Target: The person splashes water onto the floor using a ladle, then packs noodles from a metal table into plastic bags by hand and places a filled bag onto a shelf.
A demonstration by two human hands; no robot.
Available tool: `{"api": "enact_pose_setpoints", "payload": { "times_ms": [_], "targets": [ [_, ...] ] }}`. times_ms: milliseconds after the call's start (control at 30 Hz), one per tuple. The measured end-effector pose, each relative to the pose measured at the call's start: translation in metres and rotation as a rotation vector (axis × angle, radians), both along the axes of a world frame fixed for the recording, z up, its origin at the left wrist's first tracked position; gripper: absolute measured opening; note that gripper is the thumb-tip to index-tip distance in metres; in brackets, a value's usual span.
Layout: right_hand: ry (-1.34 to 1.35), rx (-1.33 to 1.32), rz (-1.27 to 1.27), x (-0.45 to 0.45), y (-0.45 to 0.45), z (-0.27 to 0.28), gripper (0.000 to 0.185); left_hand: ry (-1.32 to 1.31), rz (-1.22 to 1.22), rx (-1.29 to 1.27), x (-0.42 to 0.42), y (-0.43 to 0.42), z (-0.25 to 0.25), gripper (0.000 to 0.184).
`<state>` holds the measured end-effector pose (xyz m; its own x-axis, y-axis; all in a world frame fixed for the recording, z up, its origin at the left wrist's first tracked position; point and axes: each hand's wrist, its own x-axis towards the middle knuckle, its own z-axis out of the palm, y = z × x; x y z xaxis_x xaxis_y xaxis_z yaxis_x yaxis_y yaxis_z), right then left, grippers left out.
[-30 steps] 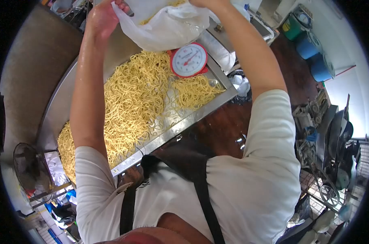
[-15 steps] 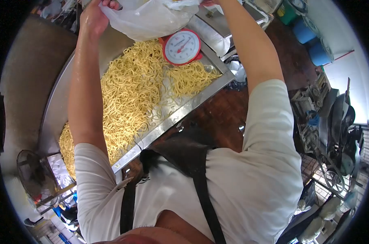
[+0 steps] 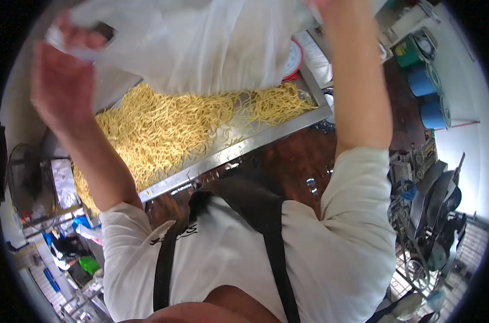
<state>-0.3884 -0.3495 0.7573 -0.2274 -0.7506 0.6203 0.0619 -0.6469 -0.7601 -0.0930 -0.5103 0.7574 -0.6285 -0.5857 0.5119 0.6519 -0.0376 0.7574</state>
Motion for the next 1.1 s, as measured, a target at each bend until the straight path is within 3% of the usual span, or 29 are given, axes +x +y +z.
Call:
{"api": "enact_pose_setpoints", "payload": {
  "times_ms": [33, 67, 100, 133, 167, 233, 367, 467, 567, 667, 700, 733, 767, 833, 867, 900, 933, 967, 1100],
  "targets": [
    [0.043, 0.002, 0.062, 0.028, -0.004, -0.049, 0.034, -0.092, -0.067, 0.125, 0.014, 0.014, -0.032, 0.035],
    [-0.049, 0.089, 0.067, 0.065, -0.002, -0.095, 0.031, -0.242, 0.024, 0.117, 0.029, 0.020, -0.076, 0.036],
    [-0.148, 0.173, 0.070, 0.101, 0.000, -0.142, 0.029, -0.370, 0.082, 0.278, 0.042, 0.020, -0.128, 0.034],
    [-0.371, 0.344, 0.011, 0.133, 0.005, -0.168, 0.025, -0.465, 0.121, 0.401, 0.061, 0.012, -0.178, 0.032],
    [-0.344, 0.446, 0.099, 0.150, 0.010, -0.171, 0.027, -0.561, 0.160, 0.531, 0.082, 0.008, -0.209, 0.030],
    [-0.311, 0.642, 0.263, 0.175, 0.022, -0.181, 0.034, -0.551, 0.263, 0.561, 0.116, 0.013, -0.187, 0.026],
    [-0.112, 0.393, 0.192, 0.193, 0.022, -0.134, 0.040, -0.309, 0.381, 0.387, 0.162, 0.021, -0.134, 0.034],
    [0.048, 0.585, 0.105, 0.228, 0.015, -0.168, 0.043, -0.480, 0.341, 0.438, 0.176, 0.024, -0.155, 0.035],
    [-0.022, 0.745, 0.227, 0.264, 0.013, -0.164, 0.043, -0.589, 0.255, 0.493, 0.180, 0.040, -0.162, 0.035],
    [0.075, 0.666, 0.092, 0.300, -0.003, -0.181, 0.043, -0.426, 0.197, 0.602, 0.176, 0.059, -0.153, 0.025],
    [0.089, 0.624, 0.045, 0.313, -0.008, -0.187, 0.043, -0.498, 0.220, 0.346, 0.176, 0.058, -0.152, 0.026],
    [0.423, 0.421, -0.145, 0.327, -0.013, -0.195, 0.037, -0.587, 0.234, 0.112, 0.179, 0.064, -0.154, 0.027],
    [0.491, 0.453, -0.199, 0.330, -0.018, -0.207, 0.033, -0.668, 0.241, -0.137, 0.182, 0.066, -0.156, 0.028],
    [0.625, 0.499, -0.313, 0.339, -0.032, -0.219, 0.026, -0.719, 0.287, -0.247, 0.191, 0.059, -0.163, 0.027],
    [0.173, 0.640, -0.048, 0.342, -0.040, -0.210, 0.020, -0.701, 0.371, -0.244, 0.205, 0.044, -0.171, 0.030],
    [0.196, 0.684, 0.003, 0.344, -0.044, -0.201, 0.019, -0.676, 0.453, -0.247, 0.220, 0.030, -0.180, 0.034],
    [0.216, 0.730, 0.045, 0.345, -0.043, -0.194, 0.019, -0.780, 0.658, -0.597, 0.239, 0.023, -0.195, 0.038],
    [0.225, 0.778, 0.079, 0.348, -0.043, -0.188, 0.018, -0.804, 0.672, -0.645, 0.237, 0.025, -0.225, 0.049],
    [0.580, 0.760, 0.123, 0.378, -0.063, -0.169, 0.021, -0.897, 0.468, -0.446, 0.207, 0.033, -0.345, 0.040]
  ]
}}
